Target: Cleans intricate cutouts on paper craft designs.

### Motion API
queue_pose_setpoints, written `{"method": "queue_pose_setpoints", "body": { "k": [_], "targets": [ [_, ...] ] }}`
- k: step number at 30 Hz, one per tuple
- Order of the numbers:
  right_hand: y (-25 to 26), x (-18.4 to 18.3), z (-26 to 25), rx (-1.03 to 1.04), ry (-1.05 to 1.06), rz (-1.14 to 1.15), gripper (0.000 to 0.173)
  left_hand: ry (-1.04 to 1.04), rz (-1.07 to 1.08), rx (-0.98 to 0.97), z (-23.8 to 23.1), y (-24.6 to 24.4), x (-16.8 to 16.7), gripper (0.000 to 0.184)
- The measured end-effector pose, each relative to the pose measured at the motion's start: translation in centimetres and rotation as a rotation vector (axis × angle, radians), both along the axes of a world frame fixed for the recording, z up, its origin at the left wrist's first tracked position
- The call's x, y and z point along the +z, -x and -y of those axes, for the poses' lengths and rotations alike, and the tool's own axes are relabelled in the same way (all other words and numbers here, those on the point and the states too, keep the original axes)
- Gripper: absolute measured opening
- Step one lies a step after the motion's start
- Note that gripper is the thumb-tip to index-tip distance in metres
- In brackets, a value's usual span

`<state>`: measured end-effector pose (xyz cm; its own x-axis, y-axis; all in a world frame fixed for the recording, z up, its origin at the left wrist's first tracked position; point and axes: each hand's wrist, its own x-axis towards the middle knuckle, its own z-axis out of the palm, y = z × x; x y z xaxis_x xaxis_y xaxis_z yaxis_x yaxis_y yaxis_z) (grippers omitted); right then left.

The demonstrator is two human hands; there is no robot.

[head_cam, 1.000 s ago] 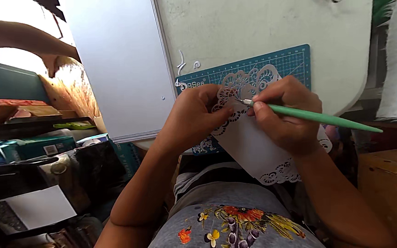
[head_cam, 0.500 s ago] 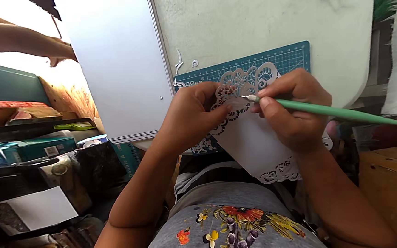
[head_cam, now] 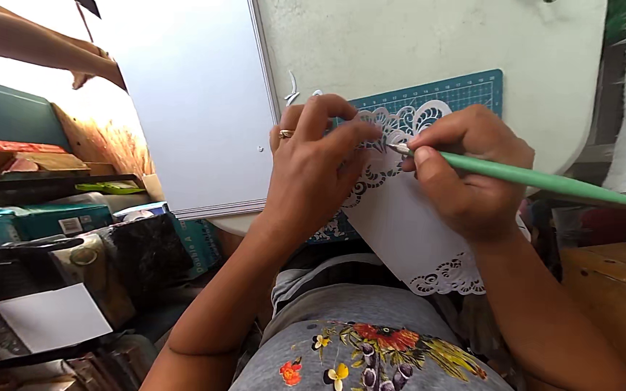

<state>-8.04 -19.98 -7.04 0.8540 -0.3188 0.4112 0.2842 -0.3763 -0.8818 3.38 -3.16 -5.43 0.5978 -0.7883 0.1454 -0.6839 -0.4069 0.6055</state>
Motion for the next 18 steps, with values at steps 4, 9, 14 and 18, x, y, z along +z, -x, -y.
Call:
{"method": "queue_pose_setpoints", "body": {
  "k": [4, 9, 14, 18],
  "targets": [
    [-0.4, -0.3, 0.0, -0.001, 0.007, 0.004, 0.01, -0.043, 0.074, -0.008, -0.6, 0.2, -0.6, 0.022],
    [-0.4, -0.5, 0.1, 0.007, 0.109, -0.043, 0.012, -0.048, 0.123, -0.035, -0.7, 0.2, -0.5, 0.027],
    [-0.4, -0.5, 0.2, 0.017, 0.153, -0.076, 0.014, -0.047, 0.191, -0.035, -0.9, 0.6, -0.8, 0.028],
    [-0.4, -0.5, 0.2, 0.024, 0.166, -0.093, 0.014, -0.077, 0.245, -0.058, -1.2, 0.7, -1.0, 0.031]
  ]
}}
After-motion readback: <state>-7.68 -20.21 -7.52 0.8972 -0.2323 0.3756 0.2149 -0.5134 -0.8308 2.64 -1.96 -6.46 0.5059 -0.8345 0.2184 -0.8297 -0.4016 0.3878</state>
